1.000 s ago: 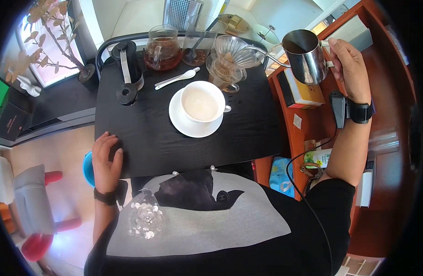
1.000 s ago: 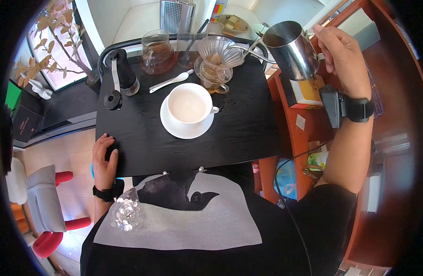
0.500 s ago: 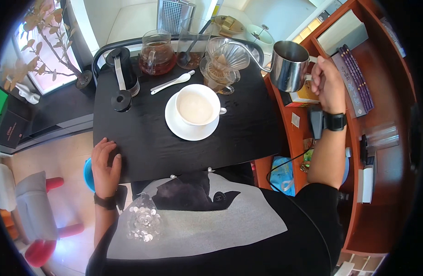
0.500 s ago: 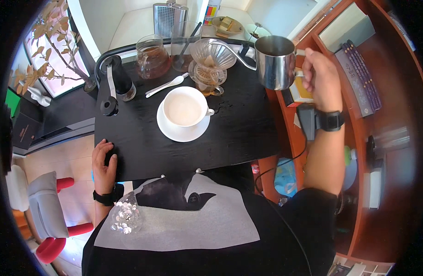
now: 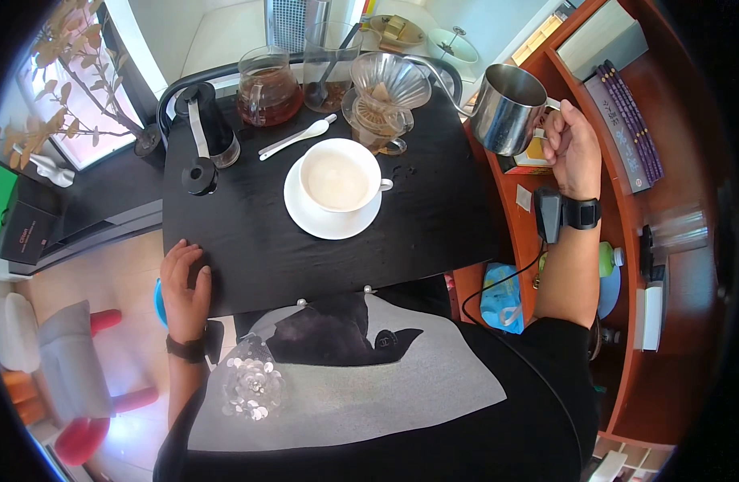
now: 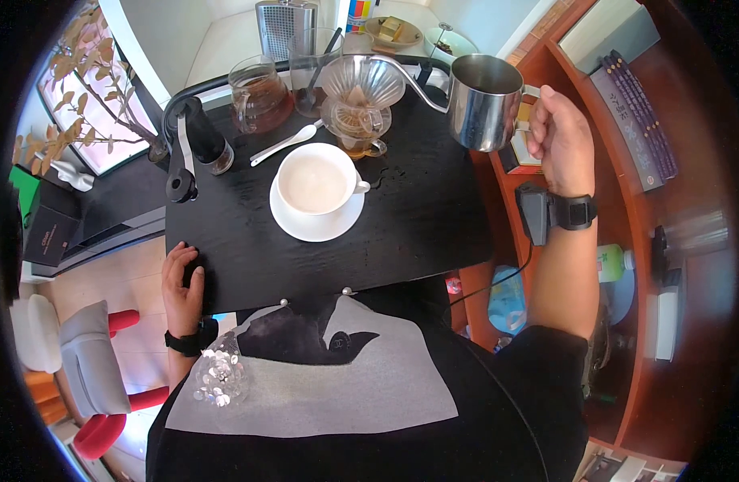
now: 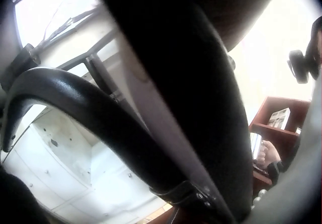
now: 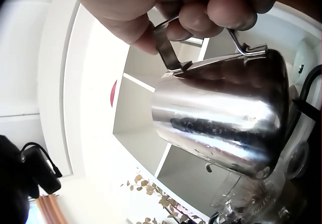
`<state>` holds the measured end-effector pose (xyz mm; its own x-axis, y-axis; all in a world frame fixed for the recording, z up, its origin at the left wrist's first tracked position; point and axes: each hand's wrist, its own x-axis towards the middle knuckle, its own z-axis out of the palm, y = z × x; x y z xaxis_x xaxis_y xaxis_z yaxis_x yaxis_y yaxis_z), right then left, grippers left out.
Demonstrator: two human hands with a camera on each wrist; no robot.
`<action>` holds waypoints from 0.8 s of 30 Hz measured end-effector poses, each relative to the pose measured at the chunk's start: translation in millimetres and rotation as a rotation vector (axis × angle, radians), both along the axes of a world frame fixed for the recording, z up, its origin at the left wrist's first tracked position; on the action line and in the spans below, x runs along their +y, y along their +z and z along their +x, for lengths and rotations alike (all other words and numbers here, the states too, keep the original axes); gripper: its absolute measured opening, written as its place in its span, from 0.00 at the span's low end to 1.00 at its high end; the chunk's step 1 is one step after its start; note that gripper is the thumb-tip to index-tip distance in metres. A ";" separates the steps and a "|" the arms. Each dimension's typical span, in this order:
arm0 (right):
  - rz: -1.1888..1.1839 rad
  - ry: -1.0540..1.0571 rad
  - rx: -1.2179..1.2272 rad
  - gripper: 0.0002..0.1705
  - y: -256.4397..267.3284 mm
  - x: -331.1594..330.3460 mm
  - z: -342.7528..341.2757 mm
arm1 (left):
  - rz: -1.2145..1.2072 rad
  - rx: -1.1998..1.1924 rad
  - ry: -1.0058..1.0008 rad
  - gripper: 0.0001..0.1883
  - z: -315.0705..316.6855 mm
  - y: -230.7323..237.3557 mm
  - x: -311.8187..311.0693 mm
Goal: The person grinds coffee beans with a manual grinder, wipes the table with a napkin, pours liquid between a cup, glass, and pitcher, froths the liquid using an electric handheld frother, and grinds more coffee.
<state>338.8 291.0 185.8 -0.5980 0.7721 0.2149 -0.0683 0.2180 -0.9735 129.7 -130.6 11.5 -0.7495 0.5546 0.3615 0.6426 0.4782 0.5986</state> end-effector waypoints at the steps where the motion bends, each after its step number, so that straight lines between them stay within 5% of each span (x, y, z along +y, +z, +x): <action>1: 0.042 -0.023 -0.048 0.19 2.8 -0.9 -0.8 | 0.001 -0.001 -0.001 0.13 0.0 -0.3 0.0; 15: 0.370 -0.074 -0.342 0.20 41.6 -12.6 -12.9 | 0.021 -0.010 0.000 0.13 0.1 1.4 0.1; 24: 0.303 -0.062 -0.328 0.20 35.1 -17.0 -14.1 | 0.021 -0.007 0.001 0.12 0.5 3.0 -0.2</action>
